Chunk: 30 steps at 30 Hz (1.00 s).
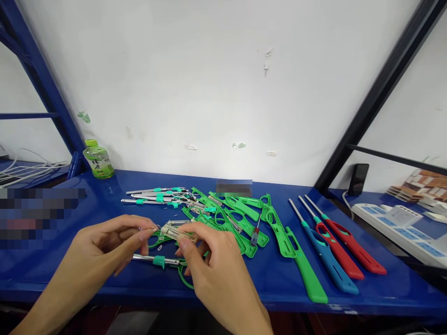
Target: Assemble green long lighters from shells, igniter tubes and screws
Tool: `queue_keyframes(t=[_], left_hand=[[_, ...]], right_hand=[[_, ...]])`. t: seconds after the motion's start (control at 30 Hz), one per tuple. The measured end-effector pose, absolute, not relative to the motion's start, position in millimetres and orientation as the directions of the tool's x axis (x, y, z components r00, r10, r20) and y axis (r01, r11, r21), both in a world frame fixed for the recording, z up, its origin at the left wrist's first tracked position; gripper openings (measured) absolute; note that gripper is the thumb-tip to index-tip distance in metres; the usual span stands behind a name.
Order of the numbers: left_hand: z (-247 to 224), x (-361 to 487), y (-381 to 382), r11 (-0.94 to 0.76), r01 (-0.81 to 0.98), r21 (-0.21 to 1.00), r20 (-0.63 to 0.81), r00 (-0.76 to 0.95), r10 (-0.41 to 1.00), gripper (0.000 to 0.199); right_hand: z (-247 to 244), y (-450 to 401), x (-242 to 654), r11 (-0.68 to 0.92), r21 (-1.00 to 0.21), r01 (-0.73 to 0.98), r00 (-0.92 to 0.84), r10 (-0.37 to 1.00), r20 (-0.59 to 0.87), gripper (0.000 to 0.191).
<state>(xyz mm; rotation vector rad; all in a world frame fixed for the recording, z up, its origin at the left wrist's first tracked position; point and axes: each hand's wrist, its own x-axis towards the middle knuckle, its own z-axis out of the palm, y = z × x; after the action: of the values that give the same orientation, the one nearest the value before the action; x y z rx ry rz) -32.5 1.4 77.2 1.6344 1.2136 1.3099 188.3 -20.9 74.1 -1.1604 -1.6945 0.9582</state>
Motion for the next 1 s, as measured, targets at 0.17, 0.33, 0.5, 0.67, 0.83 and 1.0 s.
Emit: queue_keyframes(t=[0.17,0.33,0.5,0.67,0.83,1.0], left_hand=[[75,-33,1,-0.295,0.228,0.928,0.288,0.065,0.956,0.035],[71,-32,1,-0.364,0.235,0.901,0.363,0.052,0.931,0.024],[71,-33,-1,-0.409,0.251,0.877,0.418,0.019,0.908,0.022],[68,-34,0,-0.411,0.286,0.866,0.423,0.022,0.906,0.021],[61,-33,6,-0.454,0.356,0.817,0.482,0.011,0.876,0.016],[62,-36,13,-0.474,0.398,0.785,0.509,0.02,0.861,0.015]], right_hand=[[70,-20,189,0.324,-0.894,0.311,-0.108,0.946,0.305,0.025],[73,-19,186,0.346,-0.892,0.292,-0.045,0.936,0.349,0.023],[75,-18,185,0.365,-0.888,0.279,-0.046,0.929,0.367,0.017],[66,-12,184,0.323,-0.908,0.268,0.031,0.939,0.343,0.019],[55,-4,183,0.355,-0.816,0.456,-0.06,0.927,0.37,0.018],[50,-2,175,0.357,-0.653,0.669,-0.167,0.927,0.336,0.015]])
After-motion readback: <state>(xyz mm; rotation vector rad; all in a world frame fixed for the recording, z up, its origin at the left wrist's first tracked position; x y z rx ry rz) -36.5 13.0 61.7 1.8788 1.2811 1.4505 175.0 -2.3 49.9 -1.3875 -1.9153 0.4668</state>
